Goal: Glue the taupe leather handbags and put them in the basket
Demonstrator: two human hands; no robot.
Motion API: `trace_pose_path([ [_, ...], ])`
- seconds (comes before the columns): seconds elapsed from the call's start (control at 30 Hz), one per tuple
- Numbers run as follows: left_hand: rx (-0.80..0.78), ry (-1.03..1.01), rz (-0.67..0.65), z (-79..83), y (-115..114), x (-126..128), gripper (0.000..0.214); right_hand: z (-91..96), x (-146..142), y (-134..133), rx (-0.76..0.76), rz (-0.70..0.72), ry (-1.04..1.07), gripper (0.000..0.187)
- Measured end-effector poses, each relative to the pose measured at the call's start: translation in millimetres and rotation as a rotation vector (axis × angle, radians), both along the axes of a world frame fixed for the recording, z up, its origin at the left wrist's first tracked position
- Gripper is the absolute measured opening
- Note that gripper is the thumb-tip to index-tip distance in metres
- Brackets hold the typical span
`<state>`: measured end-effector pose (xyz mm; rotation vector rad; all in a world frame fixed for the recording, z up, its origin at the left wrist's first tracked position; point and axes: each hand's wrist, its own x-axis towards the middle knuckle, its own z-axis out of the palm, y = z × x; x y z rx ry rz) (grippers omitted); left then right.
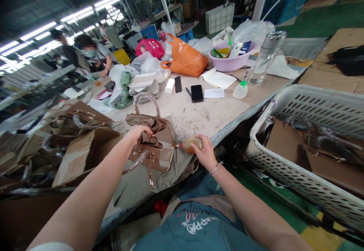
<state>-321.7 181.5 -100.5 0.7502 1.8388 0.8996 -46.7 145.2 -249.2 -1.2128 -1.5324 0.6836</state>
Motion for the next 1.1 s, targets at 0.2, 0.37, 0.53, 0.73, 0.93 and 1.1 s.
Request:
trace_pose_path([
  [0.2, -0.023, -0.031, -0.026, 1.5, -0.2, 1.0, 0.006, 5.3, -1.4, 3.2, -0.03, -0.063, 0.063, 0.036],
  [0.37, -0.035, -0.024, -0.017, 2.9, -0.9, 2.1, 0.003, 25.6, -3.8, 14.8, 0.01, -0.142, 0.141, 0.035],
  [0.53, -0.025, -0.004, -0.017, 0.7, 0.2, 0.5, 0.003, 51.0, -6.2, 19.8, 0.066, -0.204, 0.196, 0.036],
  [0.73, 0.007, 0.021, 0.004, 1.6, 2.0, 2.3, 0.008, 54.8, -2.8, 21.1, 0.1, -0.217, 0.18, 0.034],
  [0.93, -0.036, -0.011, -0.006, 6.2, 0.0, 6.8, 0.004, 24.5, -1.8, 13.5, 0.046, -0.154, 0.149, 0.034],
  [1.1, -0.054, -0.03, -0.017, 6.3, 0.3, 6.0, 0.003, 18.3, -4.4, 11.0, 0.012, -0.124, 0.15, 0.034],
])
